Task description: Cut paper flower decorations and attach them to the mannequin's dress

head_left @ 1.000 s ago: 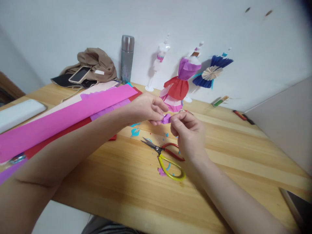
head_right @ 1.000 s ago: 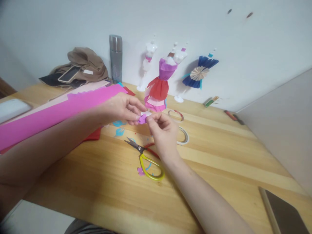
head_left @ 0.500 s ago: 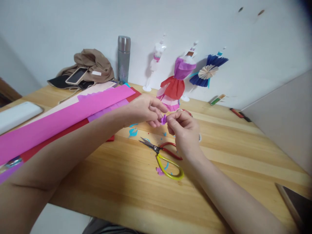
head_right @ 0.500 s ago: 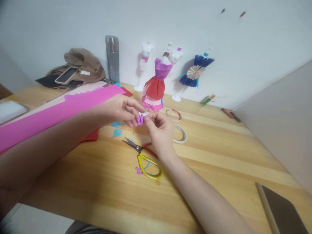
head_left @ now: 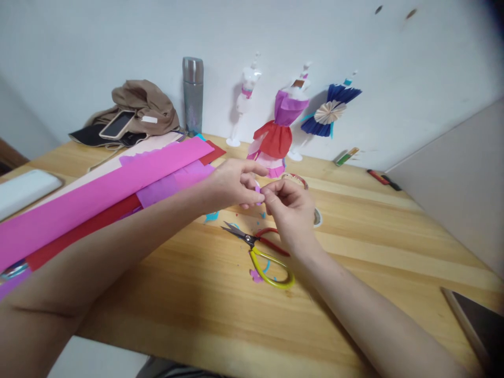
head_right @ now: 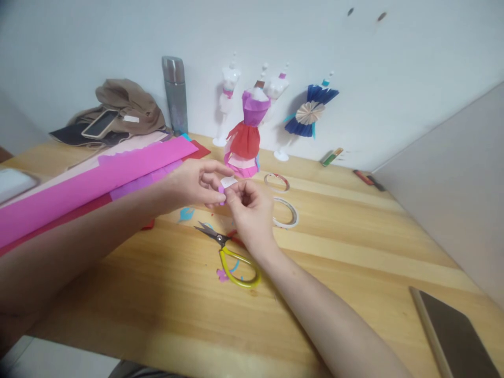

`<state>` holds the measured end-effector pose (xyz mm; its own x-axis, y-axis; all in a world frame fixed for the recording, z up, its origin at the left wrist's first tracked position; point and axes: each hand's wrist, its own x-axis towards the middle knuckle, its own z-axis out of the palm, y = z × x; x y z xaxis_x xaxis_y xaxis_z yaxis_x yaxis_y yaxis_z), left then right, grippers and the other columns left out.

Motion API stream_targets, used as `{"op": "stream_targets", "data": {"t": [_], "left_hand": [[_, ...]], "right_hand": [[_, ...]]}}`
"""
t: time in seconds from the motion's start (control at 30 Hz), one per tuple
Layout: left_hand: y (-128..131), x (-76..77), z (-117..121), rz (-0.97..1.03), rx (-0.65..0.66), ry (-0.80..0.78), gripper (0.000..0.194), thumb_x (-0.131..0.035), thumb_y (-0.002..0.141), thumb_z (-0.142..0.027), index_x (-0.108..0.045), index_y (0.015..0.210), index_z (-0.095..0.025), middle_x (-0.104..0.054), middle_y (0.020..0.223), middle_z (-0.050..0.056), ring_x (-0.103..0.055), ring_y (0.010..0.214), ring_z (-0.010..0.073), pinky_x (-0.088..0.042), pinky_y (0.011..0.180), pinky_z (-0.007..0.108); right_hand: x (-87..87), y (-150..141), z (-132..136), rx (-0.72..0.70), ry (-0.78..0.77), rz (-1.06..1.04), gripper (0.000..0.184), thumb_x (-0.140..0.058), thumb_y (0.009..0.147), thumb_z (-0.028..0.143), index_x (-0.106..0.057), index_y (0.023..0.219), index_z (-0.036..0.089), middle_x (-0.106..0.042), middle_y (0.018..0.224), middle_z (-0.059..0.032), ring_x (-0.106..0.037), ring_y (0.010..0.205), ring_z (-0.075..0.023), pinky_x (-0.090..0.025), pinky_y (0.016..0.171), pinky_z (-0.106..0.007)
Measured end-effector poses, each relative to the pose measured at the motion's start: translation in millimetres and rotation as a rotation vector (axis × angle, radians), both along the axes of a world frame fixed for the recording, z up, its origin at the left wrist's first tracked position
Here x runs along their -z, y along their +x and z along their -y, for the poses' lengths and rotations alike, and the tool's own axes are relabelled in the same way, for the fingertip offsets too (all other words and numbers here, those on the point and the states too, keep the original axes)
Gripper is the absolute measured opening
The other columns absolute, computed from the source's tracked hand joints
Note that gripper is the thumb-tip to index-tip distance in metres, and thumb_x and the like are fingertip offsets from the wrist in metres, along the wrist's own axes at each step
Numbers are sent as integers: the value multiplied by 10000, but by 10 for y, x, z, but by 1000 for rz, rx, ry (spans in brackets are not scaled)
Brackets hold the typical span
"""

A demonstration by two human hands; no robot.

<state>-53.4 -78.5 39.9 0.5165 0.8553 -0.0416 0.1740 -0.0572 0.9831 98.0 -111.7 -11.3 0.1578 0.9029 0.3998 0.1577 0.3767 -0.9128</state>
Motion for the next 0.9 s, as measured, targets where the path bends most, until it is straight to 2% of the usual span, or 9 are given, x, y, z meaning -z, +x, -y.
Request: {"op": "stream_targets", "data": {"t": [0.23, 0.3, 0.4, 0.5, 0.6, 0.67, 0.73, 0.8, 0.9], "left_hand": [[-58, -17, -55, 30, 30, -17, 554, -708, 717, 13, -614, 1257, -67, -625, 628, -61, -594, 556, 71, -502, 552, 186], [-60, -34, -44, -12, 37, 13, 570, -672, 728, 22, -614, 1285, -87, -594, 605, -77, -577, 543, 70, -492, 554, 185], [-36, -58, -2, -105, 5, 128, 596, -636, 708, 48, -636, 1285, -100, -548, 592, -85, -556, 564, 76, -465, 573, 180], [-8, -60, 37, -222, -38, 305, 566, -666, 696, 19, -668, 1253, -81, -537, 606, -69, -536, 608, 93, -439, 593, 190], [-11, -43, 47, -295, -39, 464, 520, -684, 717, -27, -684, 1235, -74, -556, 630, -49, -511, 608, 95, -426, 593, 197], [-39, -47, 34, -286, -24, 504, 531, -664, 723, -23, -677, 1250, -85, -595, 670, -33, -536, 627, 95, -442, 606, 195], [-80, -79, 11, -268, -43, 433, 559, -603, 726, 9, -660, 1271, -101, -650, 723, -15, -579, 636, 97, -469, 611, 196], [-115, -125, -11, -262, -88, 289, 505, -547, 739, 12, -677, 1211, -108, -694, 770, 4, -616, 625, 97, -491, 596, 197], [-118, -147, -23, -265, -52, 170, 159, -599, 804, -131, -719, 908, -125, -675, 701, 6, -628, 580, 100, -480, 536, 183]], "right_hand": [[-75, 110, -4, -73, -98, -127, 136, -686, 761, 348, -687, 753, 212, -569, 604, 29, -461, 484, -113, -332, 472, -273], [-80, 129, 0, -136, -82, -74, 179, -669, 775, 376, -706, 824, 207, -603, 655, 15, -492, 515, -122, -343, 485, -277], [-75, 111, 23, -225, -55, 132, 235, -683, 788, 413, -710, 906, 212, -635, 688, 4, -530, 577, -146, -373, 527, -290], [-68, 74, 35, -158, -77, 228, 190, -719, 764, 398, -672, 802, 218, -603, 632, 13, -519, 562, -148, -375, 535, -297], [-78, 67, 17, -139, -104, 171, 231, -718, 743, 371, -581, 625, 227, -553, 553, 22, -477, 504, -132, -354, 510, -298], [-94, 81, 1, -177, -144, 102, 235, -717, 740, 356, -574, 601, 232, -553, 522, 21, -457, 475, -127, -343, 489, -295], [-111, 98, -13, -198, -185, 20, 202, -726, 731, 340, -599, 616, 234, -560, 505, 21, -444, 460, -124, -329, 471, -284], [-124, 110, -21, -196, -214, -48, 186, -740, 712, 330, -613, 618, 233, -554, 495, 24, -433, 450, -118, -316, 458, -275], [-142, 111, -21, -158, -218, -74, 195, -764, 694, 342, -619, 620, 235, -549, 493, 31, -427, 441, -113, -314, 445, -273]]}}
